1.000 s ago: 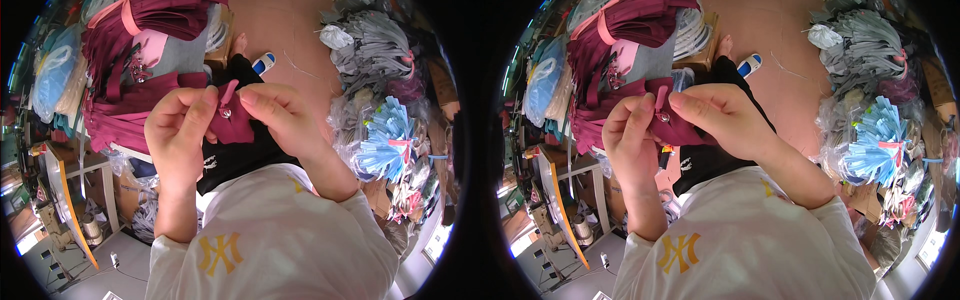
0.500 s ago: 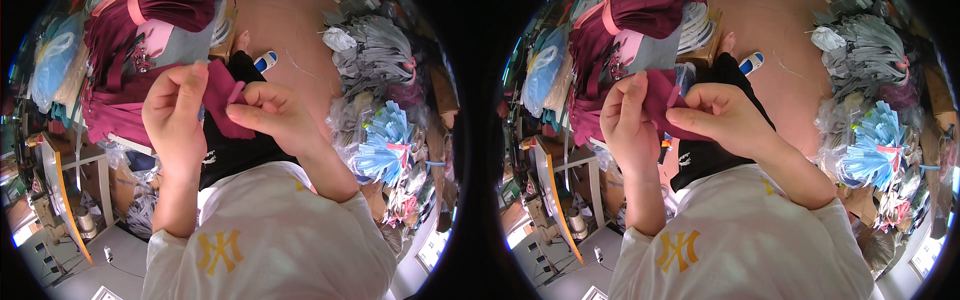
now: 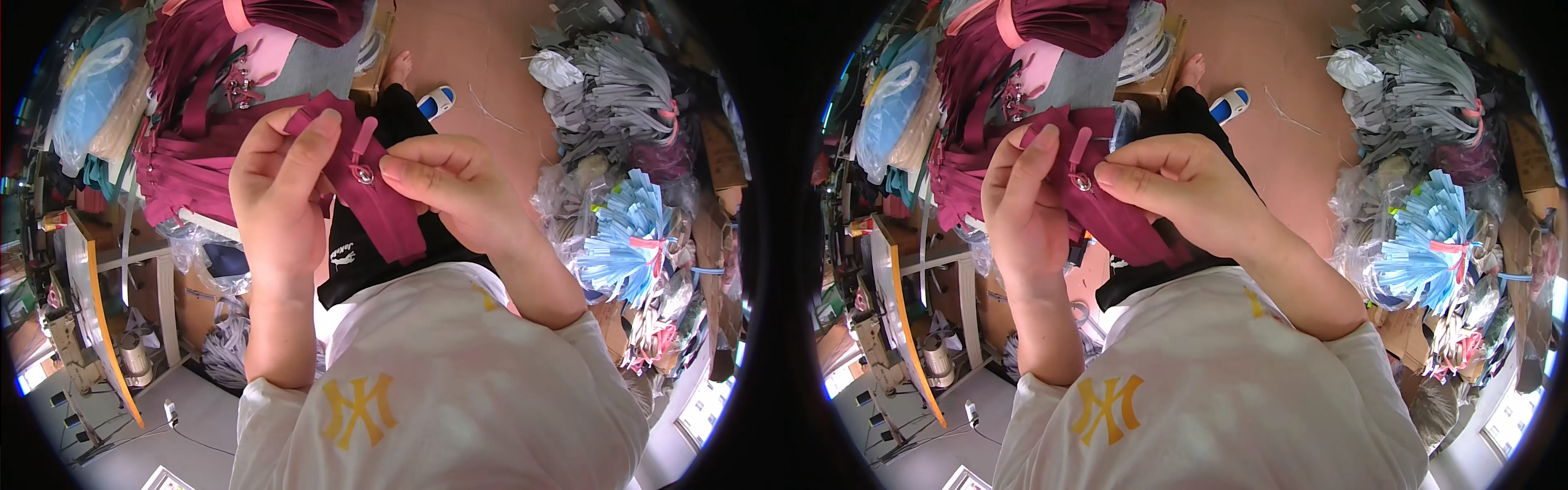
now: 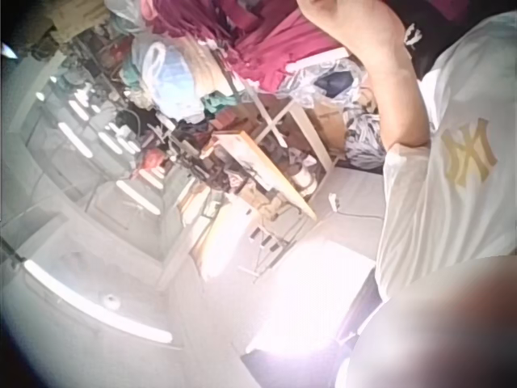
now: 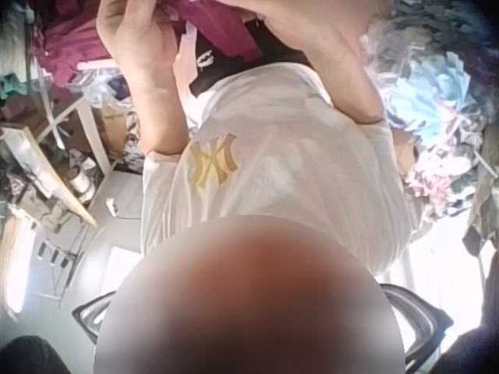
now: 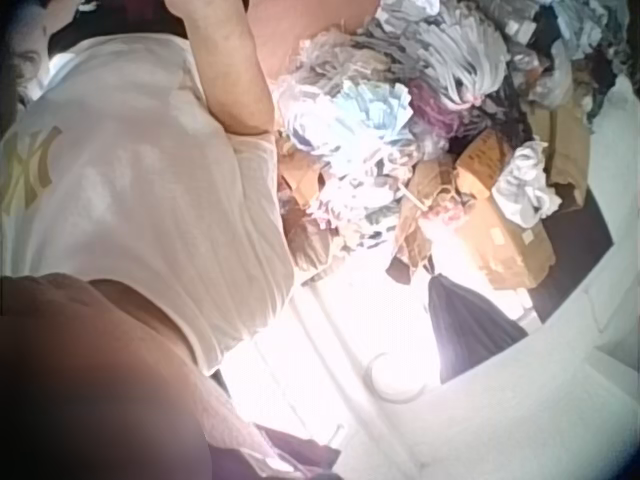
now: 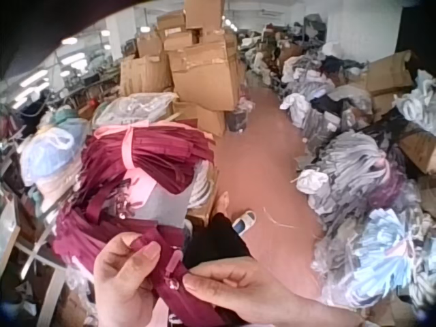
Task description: Manually attaching metal sliders to maroon zipper tape.
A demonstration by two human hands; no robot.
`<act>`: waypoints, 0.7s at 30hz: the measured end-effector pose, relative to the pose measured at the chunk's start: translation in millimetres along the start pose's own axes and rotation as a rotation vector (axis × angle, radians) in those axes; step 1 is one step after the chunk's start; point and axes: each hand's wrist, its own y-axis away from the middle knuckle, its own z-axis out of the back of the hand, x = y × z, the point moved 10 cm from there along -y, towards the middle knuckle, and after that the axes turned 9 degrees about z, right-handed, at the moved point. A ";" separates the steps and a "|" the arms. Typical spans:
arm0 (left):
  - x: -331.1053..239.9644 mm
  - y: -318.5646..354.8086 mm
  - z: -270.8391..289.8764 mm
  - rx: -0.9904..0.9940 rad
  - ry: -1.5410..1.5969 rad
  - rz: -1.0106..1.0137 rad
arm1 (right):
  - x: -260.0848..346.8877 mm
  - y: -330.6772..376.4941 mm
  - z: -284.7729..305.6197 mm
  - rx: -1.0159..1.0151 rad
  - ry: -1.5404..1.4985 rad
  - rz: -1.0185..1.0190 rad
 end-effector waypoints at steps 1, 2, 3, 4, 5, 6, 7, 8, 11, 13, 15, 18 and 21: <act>-1.1 0.9 0.1 -0.032 -0.004 -0.015 | -0.4 -0.5 0.3 -0.019 -0.009 0.003; -0.5 0.5 2.8 -0.032 -0.002 -0.016 | -1.7 -2.5 0.6 -0.018 -0.006 0.003; 0.0 0.0 0.8 0.031 -0.030 -0.022 | 1.9 -6.6 1.5 0.001 0.098 0.056; 0.2 0.2 -3.0 0.093 -0.057 -0.029 | 6.2 -8.9 0.6 0.020 0.203 0.110; 1.2 0.4 -4.6 0.092 -0.054 -0.030 | 6.0 -9.1 -1.4 0.022 0.205 0.108; -2.2 0.8 -3.2 0.040 -0.051 -0.074 | 3.9 -9.6 -2.9 0.012 0.215 0.081; -6.5 1.1 0.3 -0.012 -0.047 -0.118 | 1.6 -9.4 -4.1 0.003 0.226 0.053; -8.6 -0.6 3.5 -0.017 -0.044 -0.122 | 2.0 -8.2 -5.9 0.010 0.228 0.052; -18.7 -3.9 18.5 -0.093 -0.054 -0.156 | -3.1 -3.4 -12.1 0.045 0.210 -0.027; -22.5 -2.9 23.1 -0.099 -0.017 -0.177 | -5.8 -3.9 -16.7 0.026 0.153 -0.014; -28.8 -4.2 29.6 -0.106 0.021 -0.201 | -9.8 -3.7 -19.9 0.039 0.107 -0.029; -46.7 -4.8 46.4 -0.169 0.052 -0.268 | -21.4 0.1 -26.4 0.115 0.081 -0.085; -56.7 4.0 77.7 -0.182 0.053 -0.285 | -32.3 12.2 -38.4 0.219 0.192 -0.161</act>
